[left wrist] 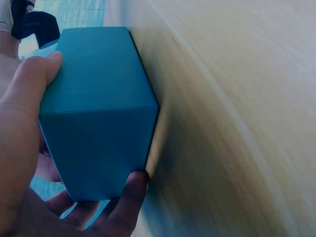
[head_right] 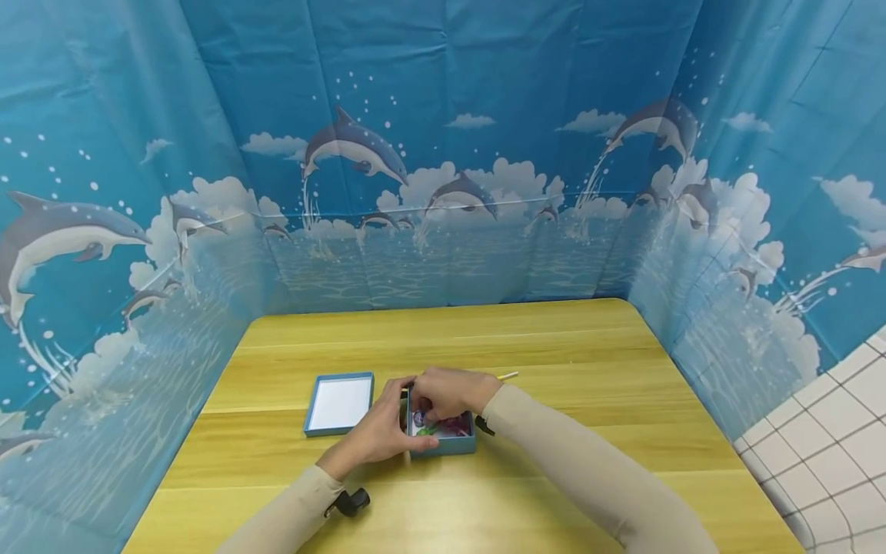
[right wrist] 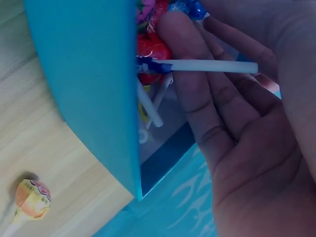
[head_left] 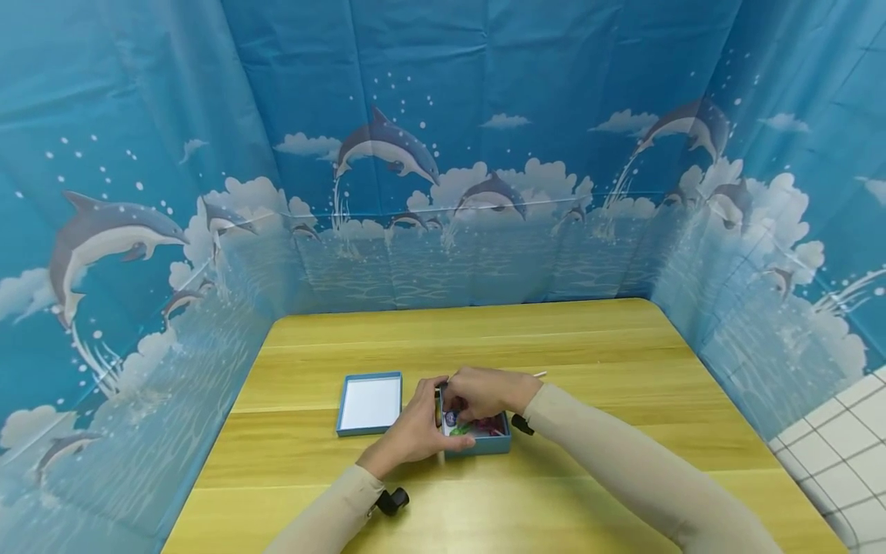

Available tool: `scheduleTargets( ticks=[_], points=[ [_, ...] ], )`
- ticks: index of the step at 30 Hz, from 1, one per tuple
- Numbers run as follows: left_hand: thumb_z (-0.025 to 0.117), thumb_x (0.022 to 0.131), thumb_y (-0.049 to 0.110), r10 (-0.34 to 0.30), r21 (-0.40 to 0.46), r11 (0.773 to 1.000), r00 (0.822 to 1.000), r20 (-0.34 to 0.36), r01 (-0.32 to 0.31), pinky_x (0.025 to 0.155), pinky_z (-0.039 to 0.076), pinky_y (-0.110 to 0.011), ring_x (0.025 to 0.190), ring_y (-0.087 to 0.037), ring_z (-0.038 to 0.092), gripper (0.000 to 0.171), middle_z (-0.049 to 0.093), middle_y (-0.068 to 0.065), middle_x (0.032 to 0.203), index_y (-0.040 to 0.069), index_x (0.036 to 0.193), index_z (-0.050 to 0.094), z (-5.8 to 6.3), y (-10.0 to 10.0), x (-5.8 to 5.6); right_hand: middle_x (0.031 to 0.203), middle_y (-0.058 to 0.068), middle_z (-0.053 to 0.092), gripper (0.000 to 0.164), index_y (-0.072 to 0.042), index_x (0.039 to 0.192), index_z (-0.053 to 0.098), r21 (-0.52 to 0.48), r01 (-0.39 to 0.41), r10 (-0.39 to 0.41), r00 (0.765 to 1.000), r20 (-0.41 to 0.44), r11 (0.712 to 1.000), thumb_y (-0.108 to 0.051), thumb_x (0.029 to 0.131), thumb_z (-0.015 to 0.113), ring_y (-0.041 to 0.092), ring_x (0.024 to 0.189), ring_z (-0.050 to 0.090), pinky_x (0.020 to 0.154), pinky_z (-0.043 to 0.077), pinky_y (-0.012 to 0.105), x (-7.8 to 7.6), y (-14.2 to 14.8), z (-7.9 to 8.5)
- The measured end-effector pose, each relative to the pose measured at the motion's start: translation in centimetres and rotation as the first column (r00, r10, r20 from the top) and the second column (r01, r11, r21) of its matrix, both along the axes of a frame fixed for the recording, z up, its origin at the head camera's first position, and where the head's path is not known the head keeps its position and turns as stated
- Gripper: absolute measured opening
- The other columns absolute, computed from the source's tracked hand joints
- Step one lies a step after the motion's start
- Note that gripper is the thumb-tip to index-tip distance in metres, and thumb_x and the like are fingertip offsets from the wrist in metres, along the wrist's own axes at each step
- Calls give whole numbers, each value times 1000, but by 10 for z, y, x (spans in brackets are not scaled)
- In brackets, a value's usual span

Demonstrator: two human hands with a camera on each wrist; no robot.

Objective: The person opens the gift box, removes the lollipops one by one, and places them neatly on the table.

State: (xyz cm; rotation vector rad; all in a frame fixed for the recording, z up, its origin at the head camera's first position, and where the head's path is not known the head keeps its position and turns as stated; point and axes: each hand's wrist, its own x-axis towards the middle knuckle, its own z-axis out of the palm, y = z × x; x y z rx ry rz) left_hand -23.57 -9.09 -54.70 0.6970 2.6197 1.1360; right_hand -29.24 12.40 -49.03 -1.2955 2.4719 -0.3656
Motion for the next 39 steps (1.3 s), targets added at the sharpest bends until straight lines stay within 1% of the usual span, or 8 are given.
scheduleTargets(
  ticks=[5, 9, 12, 21, 27, 31, 37, 39],
  points=[
    [94, 94, 63, -1, 2, 1000, 1000, 8, 1, 117, 58, -56, 137, -29, 64, 122, 43, -21, 177, 11, 183, 27, -2, 0, 1, 99, -6, 86, 7, -15, 112, 91, 43, 28, -29, 1000, 5, 999, -18, 105, 91, -4, 80, 70, 78, 61, 18, 0, -5, -3],
    [94, 95, 64, 0, 14, 1000, 1000, 8, 0, 122, 56, -59, 146, -33, 63, 123, 41, -21, 180, 12, 184, 27, -2, 0, 1, 95, -9, 84, 4, -17, 104, 90, 58, 40, -39, 999, -24, 998, -21, 104, 92, -4, 78, 69, 77, 60, 19, 0, -8, -4],
    [94, 94, 65, 3, 20, 1000, 1000, 4, -3, 125, 54, -61, 153, -36, 60, 124, 40, -21, 181, 12, 184, 27, -2, -1, 1, 94, -10, 84, 4, -19, 103, 90, 55, 48, -45, 998, -45, 997, -21, 104, 93, -4, 78, 68, 76, 60, 19, -1, -8, -5],
    [94, 95, 61, 7, 23, 1000, 1000, -1, -7, 123, 56, -60, 150, -35, 62, 121, 41, -21, 181, 12, 184, 28, 0, -2, 1, 95, -10, 84, 5, -19, 105, 90, 39, 49, -46, 996, -78, 998, -23, 104, 92, -4, 78, 69, 77, 61, 20, -1, -7, -7],
    [94, 96, 58, 2, 20, 1000, 1000, 1, -2, 121, 56, -60, 149, -35, 61, 119, 41, -21, 182, 11, 183, 29, 0, -1, 2, 94, -11, 83, 4, -18, 105, 89, 28, 44, -42, 998, -53, 999, -22, 105, 92, -4, 78, 68, 77, 61, 20, 0, -5, -5],
    [94, 96, 60, -2, 14, 1000, 1000, -4, 2, 122, 55, -59, 150, -34, 61, 118, 42, -19, 181, 13, 183, 30, 1, -1, 1, 94, -12, 82, 5, -19, 105, 88, 23, 53, -52, 998, -41, 998, -22, 105, 92, -4, 80, 68, 79, 61, 21, 0, -2, -4],
    [93, 95, 66, -9, 7, 1000, 1000, -12, 9, 119, 56, -57, 145, -30, 61, 120, 43, -18, 179, 14, 183, 30, 0, -2, 0, 96, -11, 82, 5, -18, 107, 88, -24, 75, -76, 997, -20, 997, -21, 105, 91, -4, 80, 68, 77, 61, 22, -1, 1, -3],
    [93, 95, 66, -12, 13, 1000, 1000, -10, 12, 122, 56, -57, 148, -30, 60, 119, 44, -17, 178, 15, 183, 30, 1, -2, 0, 95, -12, 81, 5, -19, 107, 86, -50, 80, -80, 997, -5, 996, -20, 106, 90, -5, 79, 68, 77, 61, 21, -2, 3, -4]
  ],
)
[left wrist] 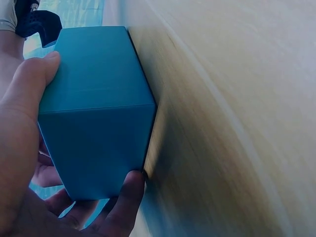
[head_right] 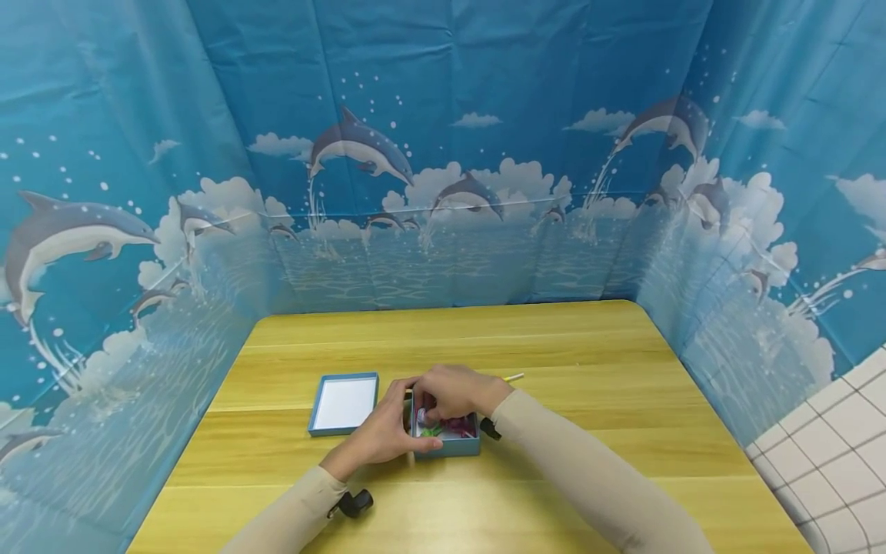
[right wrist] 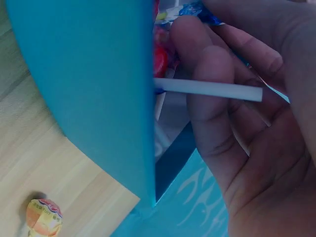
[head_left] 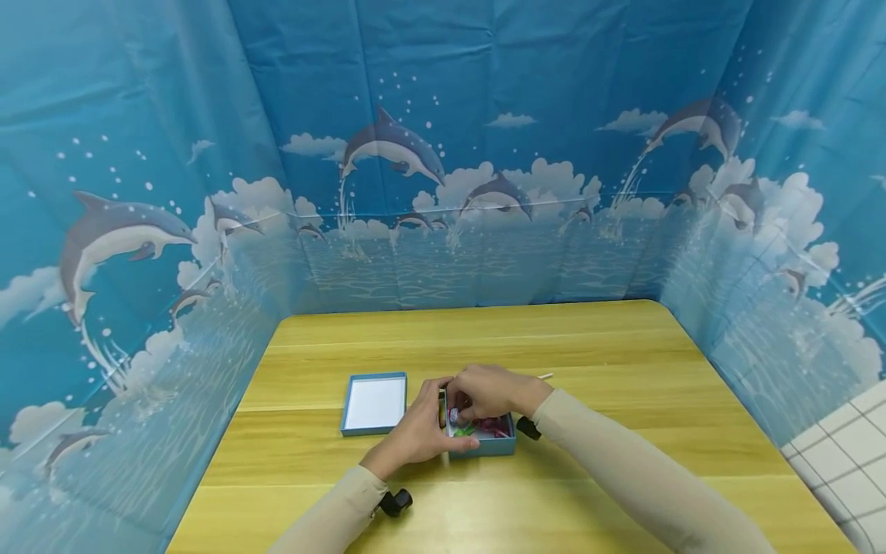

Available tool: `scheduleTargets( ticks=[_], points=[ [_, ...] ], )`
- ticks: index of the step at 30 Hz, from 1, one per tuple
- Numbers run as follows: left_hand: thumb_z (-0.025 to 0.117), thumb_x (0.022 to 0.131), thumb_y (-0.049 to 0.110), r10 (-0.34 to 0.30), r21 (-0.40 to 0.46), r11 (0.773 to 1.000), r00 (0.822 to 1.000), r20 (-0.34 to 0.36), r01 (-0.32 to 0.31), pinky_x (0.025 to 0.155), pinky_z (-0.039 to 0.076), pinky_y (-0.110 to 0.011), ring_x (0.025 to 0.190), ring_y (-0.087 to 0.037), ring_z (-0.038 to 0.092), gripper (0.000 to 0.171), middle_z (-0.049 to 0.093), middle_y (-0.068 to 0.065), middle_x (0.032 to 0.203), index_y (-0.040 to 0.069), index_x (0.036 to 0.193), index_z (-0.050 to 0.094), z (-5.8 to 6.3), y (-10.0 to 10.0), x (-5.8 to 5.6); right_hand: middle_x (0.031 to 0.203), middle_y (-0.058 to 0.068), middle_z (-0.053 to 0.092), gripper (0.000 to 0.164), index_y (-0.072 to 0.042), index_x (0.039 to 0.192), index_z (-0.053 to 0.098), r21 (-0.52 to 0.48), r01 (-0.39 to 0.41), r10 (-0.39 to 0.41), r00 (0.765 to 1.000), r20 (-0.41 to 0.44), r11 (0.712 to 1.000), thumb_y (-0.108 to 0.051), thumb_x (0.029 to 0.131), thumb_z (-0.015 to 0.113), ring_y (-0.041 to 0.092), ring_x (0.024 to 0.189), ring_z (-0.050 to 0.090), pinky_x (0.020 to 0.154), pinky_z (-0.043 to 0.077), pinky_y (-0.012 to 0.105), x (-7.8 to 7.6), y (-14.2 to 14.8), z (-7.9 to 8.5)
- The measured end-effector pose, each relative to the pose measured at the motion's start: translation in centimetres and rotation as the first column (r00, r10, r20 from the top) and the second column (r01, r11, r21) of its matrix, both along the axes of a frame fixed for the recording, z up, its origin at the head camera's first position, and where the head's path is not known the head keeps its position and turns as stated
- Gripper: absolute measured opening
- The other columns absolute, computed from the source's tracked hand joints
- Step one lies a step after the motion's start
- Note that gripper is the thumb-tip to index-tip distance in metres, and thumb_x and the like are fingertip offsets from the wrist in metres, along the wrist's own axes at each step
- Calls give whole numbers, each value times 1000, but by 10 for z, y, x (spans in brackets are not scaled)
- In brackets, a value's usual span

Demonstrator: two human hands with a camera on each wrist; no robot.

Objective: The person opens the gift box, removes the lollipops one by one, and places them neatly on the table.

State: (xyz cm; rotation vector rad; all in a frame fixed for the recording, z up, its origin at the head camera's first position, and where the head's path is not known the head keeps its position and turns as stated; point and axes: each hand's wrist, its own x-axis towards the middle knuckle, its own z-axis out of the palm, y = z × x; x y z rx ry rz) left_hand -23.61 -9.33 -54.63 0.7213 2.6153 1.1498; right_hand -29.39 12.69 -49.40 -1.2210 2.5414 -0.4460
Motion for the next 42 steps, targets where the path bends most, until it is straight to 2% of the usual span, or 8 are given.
scheduleTargets(
  ticks=[9, 17, 21, 29, 32, 39, 42],
  points=[
    [93, 96, 63, 0, -16, 1000, 1000, -8, 0, 118, 57, -56, 143, -28, 61, 117, 44, -17, 177, 13, 182, 31, 1, 2, -2, 100, -13, 80, 8, -20, 113, 85, -87, 12, -11, 1000, 12, 996, -14, 108, 86, -5, 83, 67, 81, 60, 22, -1, 9, 0],
    [92, 95, 66, -5, -36, 999, 1000, -6, 5, 100, 55, -42, 112, -19, 61, 119, 46, -16, 174, 12, 182, 30, 2, 4, -2, 100, -11, 81, 12, -17, 121, 85, -159, 46, -38, 998, 54, 986, -13, 109, 83, -2, 82, 71, 79, 61, 22, 2, 16, -1],
    [92, 95, 67, -6, -50, 999, 1000, -9, 6, 93, 53, -39, 104, -16, 59, 121, 47, -17, 172, 11, 182, 30, 2, 3, -2, 102, -10, 82, 15, -15, 125, 84, -194, 55, -43, 997, 64, 979, -13, 110, 83, -4, 84, 71, 80, 62, 21, 3, 18, 0],
    [94, 95, 62, 8, -51, 999, 1000, 0, -8, 92, 52, -39, 102, -16, 58, 119, 48, -16, 171, 12, 182, 30, 4, 3, -2, 108, -6, 84, 17, -14, 128, 82, -270, 57, -47, 998, 43, 961, -13, 111, 81, 0, 90, 74, 84, 64, 23, 5, 23, 5],
    [94, 95, 62, 10, -54, 998, 1000, 5, -10, 97, 54, -41, 106, -17, 58, 119, 48, -17, 171, 11, 182, 30, 3, 3, -2, 113, -3, 85, 19, -12, 130, 82, -298, 64, -54, 998, 42, 952, -11, 111, 79, 2, 96, 77, 88, 66, 25, 5, 26, 6],
    [95, 93, 66, 13, -43, 999, 1000, 14, -12, 114, 58, -51, 126, -22, 62, 125, 46, -19, 175, 10, 183, 27, 4, 3, -1, 125, 3, 86, 24, -9, 137, 79, -350, 84, -78, 996, 31, 933, -11, 113, 76, 13, 113, 82, 100, 70, 44, 7, 29, 9],
    [95, 93, 65, 15, -36, 999, 1000, 17, -14, 114, 58, -53, 125, -24, 64, 126, 46, -19, 175, 10, 183, 27, 4, 3, -2, 126, 2, 85, 23, -11, 137, 78, -369, 87, -86, 996, 19, 925, -12, 113, 77, 16, 114, 81, 101, 69, 50, 7, 31, 11]
  ],
)
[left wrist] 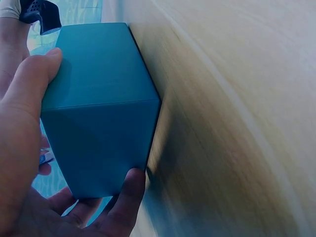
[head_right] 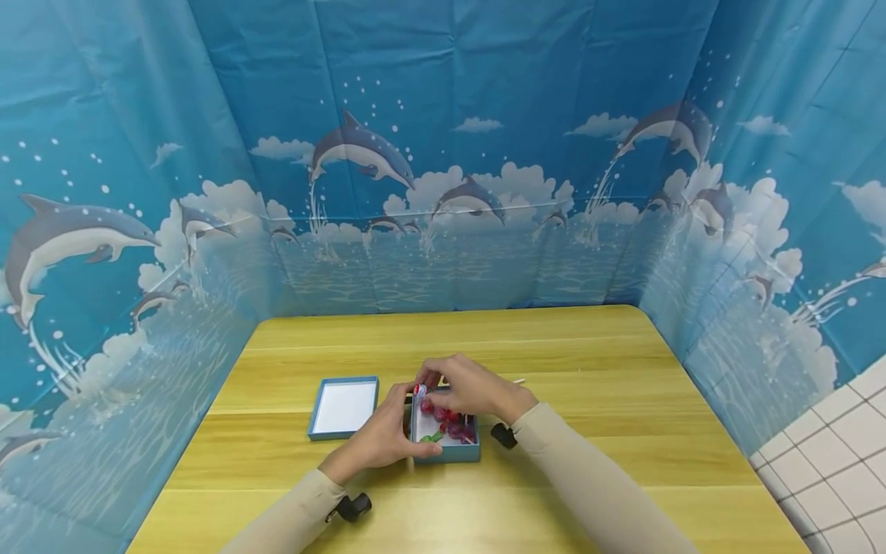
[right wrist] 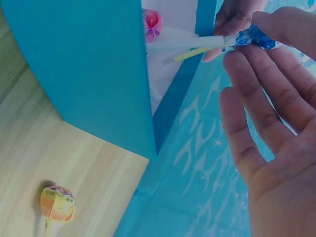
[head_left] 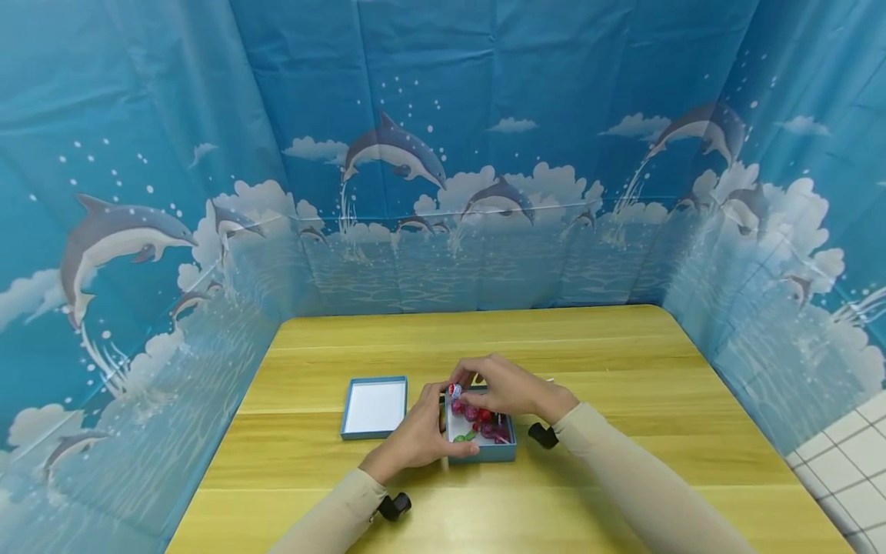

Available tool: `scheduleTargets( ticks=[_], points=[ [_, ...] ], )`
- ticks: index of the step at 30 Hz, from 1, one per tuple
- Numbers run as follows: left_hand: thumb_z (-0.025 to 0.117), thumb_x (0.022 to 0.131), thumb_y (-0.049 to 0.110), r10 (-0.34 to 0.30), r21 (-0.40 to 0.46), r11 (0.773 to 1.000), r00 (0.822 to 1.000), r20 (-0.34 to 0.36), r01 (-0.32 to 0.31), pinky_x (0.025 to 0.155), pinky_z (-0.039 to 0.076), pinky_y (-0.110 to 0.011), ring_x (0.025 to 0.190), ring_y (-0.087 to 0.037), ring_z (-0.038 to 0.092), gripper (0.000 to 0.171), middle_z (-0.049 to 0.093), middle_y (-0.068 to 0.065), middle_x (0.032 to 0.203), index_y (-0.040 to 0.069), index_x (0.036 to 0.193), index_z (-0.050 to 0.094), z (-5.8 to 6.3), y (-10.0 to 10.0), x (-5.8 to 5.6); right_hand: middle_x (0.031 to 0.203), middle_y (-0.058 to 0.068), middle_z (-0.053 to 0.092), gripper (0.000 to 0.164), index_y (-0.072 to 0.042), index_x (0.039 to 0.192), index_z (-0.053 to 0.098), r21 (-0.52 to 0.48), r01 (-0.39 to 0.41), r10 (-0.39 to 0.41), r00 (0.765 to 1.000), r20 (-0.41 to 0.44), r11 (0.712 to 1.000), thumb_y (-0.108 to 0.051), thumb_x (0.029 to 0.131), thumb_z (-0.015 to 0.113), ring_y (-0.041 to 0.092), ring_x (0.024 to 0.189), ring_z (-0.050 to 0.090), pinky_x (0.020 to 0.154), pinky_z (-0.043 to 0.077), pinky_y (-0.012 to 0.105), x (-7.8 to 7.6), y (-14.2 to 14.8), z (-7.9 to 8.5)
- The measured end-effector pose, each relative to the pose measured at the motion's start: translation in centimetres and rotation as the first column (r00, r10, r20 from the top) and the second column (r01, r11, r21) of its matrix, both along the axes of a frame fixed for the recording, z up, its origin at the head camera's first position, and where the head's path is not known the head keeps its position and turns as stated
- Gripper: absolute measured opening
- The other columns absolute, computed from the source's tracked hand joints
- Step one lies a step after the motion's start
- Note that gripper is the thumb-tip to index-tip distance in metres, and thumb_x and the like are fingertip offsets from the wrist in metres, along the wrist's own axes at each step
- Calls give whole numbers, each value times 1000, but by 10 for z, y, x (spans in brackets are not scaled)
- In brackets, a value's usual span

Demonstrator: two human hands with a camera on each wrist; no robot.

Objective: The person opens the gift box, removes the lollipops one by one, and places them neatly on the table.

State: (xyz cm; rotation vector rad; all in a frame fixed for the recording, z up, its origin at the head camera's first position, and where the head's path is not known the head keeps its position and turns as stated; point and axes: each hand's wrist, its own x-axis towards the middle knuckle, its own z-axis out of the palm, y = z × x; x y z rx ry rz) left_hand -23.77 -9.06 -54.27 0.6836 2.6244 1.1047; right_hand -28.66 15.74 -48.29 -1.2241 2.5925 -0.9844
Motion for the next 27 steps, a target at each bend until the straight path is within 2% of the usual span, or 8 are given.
scheduleTargets(
  ticks=[3, 10, 15, 21, 27],
  points=[
    [95, 93, 65, 2, 0, 1000, 1000, 0, -2, 115, 58, -54, 127, -24, 64, 125, 46, -19, 175, 10, 183, 28, 0, 0, 0, 125, 0, 85, 22, -13, 136, 78, -17, 7, -7, 1000, -16, 1000, -13, 113, 77, 16, 113, 81, 102, 69, 53, 0, 2, 2],
    [96, 92, 64, 6, 8, 1000, 1000, 1, -6, 119, 58, -58, 134, -28, 64, 125, 46, -21, 174, 10, 182, 29, -2, 0, 0, 121, -5, 81, 23, -13, 136, 78, -24, 37, -38, 998, -51, 999, -17, 113, 79, 8, 107, 77, 97, 69, 44, -1, 12, 2],
    [97, 90, 64, 14, 12, 1000, 1000, 5, -14, 118, 59, -58, 130, -26, 64, 126, 46, -21, 175, 10, 183, 30, -3, 0, -1, 120, -5, 81, 23, -14, 135, 77, -50, 69, -71, 997, -41, 996, -18, 113, 80, 5, 103, 75, 96, 69, 54, -2, 23, 3],
    [99, 89, 63, 21, 15, 1000, 1000, 4, -22, 120, 58, -59, 131, -26, 64, 128, 49, -20, 172, 10, 183, 30, -3, 0, -2, 116, -8, 81, 21, -17, 131, 78, -44, 109, -112, 991, -67, 993, -18, 111, 83, 5, 101, 74, 94, 68, 43, -2, 41, 4],
    [99, 88, 65, 30, 16, 999, 1000, 7, -30, 120, 58, -59, 127, -26, 63, 129, 48, -20, 173, 11, 183, 30, -2, 0, 0, 115, -10, 82, 22, -14, 130, 80, -40, 160, -163, 982, -91, 986, -16, 109, 85, 5, 101, 74, 92, 65, 35, -3, 63, 0]
  ],
)
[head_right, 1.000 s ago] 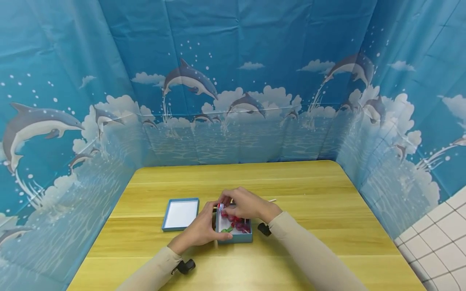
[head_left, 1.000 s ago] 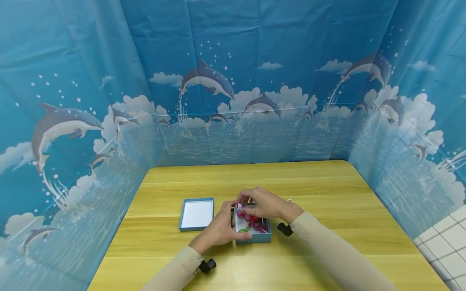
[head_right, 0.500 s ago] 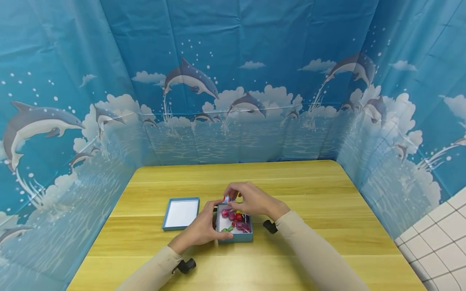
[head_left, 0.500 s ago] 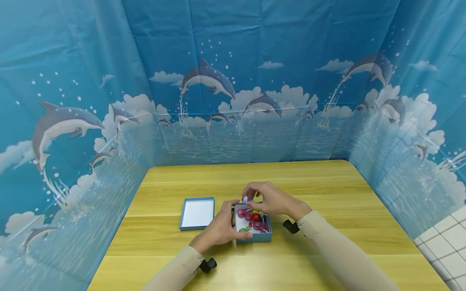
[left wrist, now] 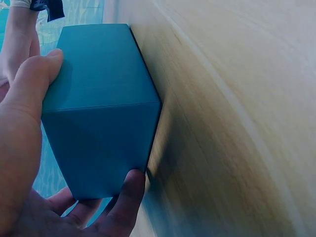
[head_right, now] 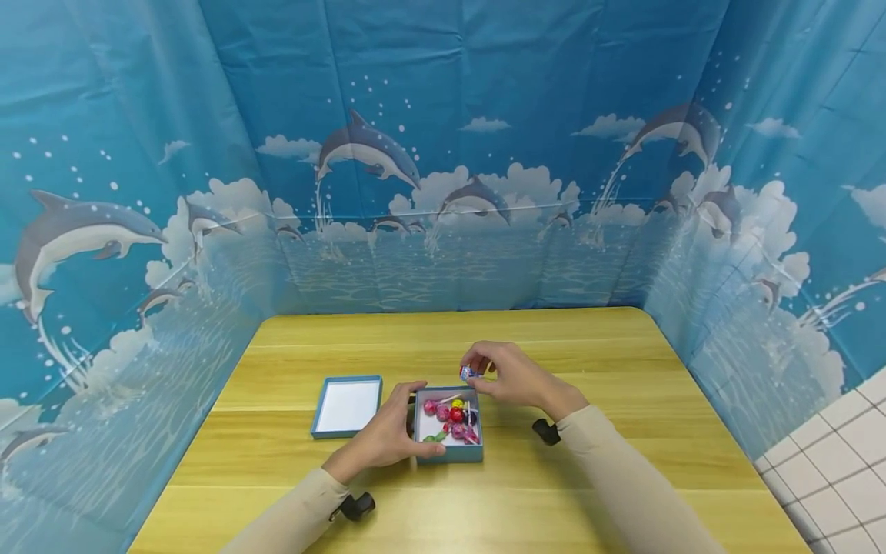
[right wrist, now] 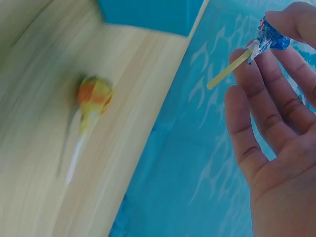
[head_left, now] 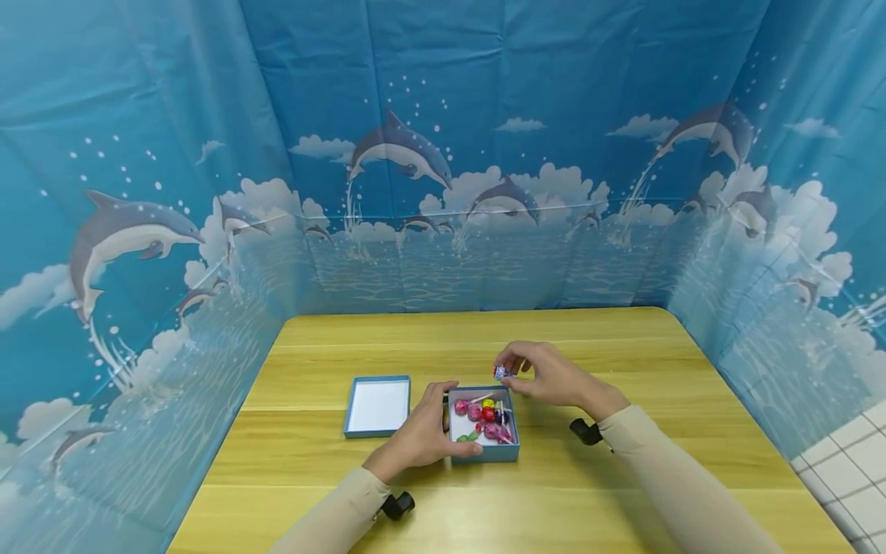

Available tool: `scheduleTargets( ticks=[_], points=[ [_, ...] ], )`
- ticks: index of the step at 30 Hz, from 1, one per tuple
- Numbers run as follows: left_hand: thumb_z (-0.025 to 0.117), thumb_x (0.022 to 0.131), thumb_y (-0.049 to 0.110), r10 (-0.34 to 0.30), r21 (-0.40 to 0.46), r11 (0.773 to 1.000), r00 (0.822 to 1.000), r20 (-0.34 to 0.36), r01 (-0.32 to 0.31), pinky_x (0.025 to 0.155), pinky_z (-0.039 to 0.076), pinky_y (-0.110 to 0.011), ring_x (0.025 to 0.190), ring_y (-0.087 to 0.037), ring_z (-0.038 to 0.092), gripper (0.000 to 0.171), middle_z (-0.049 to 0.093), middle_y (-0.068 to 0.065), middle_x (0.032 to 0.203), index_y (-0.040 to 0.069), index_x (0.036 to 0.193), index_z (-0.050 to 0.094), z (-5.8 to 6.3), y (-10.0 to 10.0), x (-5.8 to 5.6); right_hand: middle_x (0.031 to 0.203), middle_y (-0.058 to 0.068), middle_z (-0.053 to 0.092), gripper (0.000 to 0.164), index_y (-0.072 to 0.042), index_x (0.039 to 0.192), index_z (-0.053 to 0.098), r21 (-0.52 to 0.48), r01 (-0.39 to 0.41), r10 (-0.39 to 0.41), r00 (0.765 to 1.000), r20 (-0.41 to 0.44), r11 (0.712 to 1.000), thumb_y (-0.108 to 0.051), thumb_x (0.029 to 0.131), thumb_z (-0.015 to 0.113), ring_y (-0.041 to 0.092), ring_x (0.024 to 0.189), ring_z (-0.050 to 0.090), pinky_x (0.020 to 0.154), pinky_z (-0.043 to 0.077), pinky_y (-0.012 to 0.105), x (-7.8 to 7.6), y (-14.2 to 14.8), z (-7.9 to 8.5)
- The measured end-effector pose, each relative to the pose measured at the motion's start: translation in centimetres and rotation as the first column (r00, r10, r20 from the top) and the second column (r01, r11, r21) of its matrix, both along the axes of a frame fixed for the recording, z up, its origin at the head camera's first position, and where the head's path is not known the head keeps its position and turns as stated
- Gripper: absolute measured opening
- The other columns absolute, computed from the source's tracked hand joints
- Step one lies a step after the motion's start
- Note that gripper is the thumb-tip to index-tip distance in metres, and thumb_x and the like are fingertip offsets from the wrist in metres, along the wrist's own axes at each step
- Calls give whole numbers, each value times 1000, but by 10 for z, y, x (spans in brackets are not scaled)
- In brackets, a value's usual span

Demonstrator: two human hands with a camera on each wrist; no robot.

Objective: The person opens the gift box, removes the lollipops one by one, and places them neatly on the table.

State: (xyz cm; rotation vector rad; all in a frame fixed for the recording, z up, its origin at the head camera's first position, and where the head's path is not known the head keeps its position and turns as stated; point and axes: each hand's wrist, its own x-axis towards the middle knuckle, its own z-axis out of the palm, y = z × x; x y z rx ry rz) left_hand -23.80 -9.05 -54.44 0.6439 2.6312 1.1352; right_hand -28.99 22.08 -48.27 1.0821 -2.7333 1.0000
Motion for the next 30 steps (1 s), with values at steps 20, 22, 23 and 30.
scheduleTargets(
  ticks=[20, 22, 23, 30],
  points=[
    [100, 88, 62, 9, 0, 1000, 1000, 16, -9, 129, 52, -65, 152, -40, 60, 129, 44, -20, 178, 14, 183, 29, -1, 0, 1, 111, -9, 81, 20, -16, 126, 82, 73, 119, -119, 993, -1, 990, -17, 107, 87, 4, 96, 70, 87, 67, 45, 5, 51, -31],
    [100, 88, 63, 9, -3, 1000, 1000, 12, -9, 129, 52, -65, 152, -40, 60, 129, 44, -19, 178, 13, 184, 29, -2, 0, 0, 111, -8, 81, 19, -16, 125, 83, 72, 124, -125, 992, 6, 990, -17, 106, 87, 4, 96, 70, 87, 66, 42, 5, 52, -34],
    [100, 88, 64, 8, -4, 1000, 1000, 12, -8, 129, 52, -65, 151, -39, 60, 129, 44, -19, 178, 14, 184, 29, -2, 0, 0, 111, -8, 81, 19, -16, 125, 83, 73, 127, -128, 992, 16, 989, -17, 106, 88, 5, 96, 70, 87, 66, 41, 6, 52, -35],
    [100, 87, 63, 11, -7, 1000, 1000, 10, -11, 128, 53, -64, 149, -38, 61, 129, 45, -19, 178, 14, 183, 30, -2, 1, 0, 108, -9, 80, 21, -14, 125, 83, 80, 128, -132, 990, 49, 989, -15, 105, 88, 6, 96, 70, 86, 66, 39, 7, 54, -44]
  ],
)
